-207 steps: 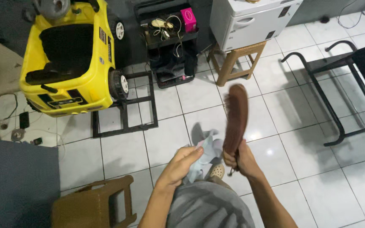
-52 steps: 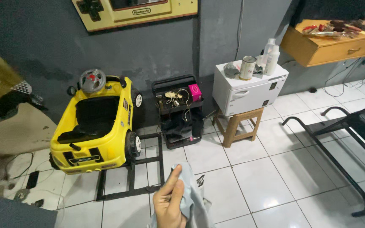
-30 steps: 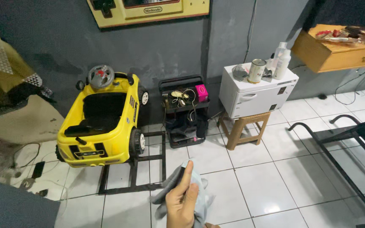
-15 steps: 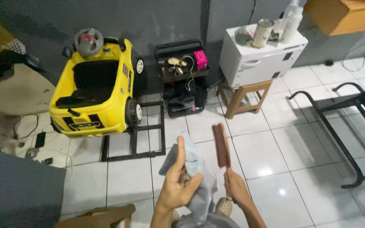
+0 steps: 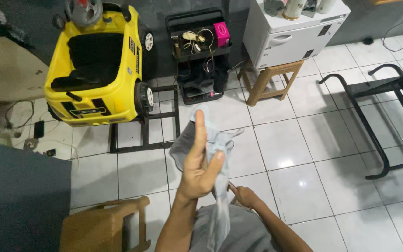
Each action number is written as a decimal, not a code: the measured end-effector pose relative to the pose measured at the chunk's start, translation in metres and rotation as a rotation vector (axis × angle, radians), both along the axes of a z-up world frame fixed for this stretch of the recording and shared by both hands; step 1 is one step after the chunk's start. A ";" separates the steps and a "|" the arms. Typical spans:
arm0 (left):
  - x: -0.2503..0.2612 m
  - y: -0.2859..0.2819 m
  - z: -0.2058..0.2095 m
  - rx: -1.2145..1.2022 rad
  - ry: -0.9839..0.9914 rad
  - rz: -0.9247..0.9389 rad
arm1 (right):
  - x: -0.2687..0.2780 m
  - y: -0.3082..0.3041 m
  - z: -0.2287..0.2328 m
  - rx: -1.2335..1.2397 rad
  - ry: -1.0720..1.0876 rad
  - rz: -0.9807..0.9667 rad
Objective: The person unfolds and turns a fabric garment by hand while brushing its surfaces with a bristle brush.
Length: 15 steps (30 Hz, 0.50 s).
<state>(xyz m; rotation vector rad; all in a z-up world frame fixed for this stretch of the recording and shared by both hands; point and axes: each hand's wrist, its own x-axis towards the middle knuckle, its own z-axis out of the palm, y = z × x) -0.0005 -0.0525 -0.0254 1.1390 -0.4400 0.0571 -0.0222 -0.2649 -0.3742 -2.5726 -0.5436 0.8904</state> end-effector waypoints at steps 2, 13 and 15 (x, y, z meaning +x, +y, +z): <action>-0.003 0.012 0.014 -0.133 -0.052 0.180 | -0.010 -0.022 -0.016 -0.140 0.081 0.080; -0.001 -0.005 0.027 -0.107 0.055 -0.057 | 0.011 -0.021 0.089 1.146 0.394 -0.893; -0.003 -0.012 0.024 -0.107 0.052 -0.115 | -0.004 -0.007 0.116 1.639 0.373 -0.650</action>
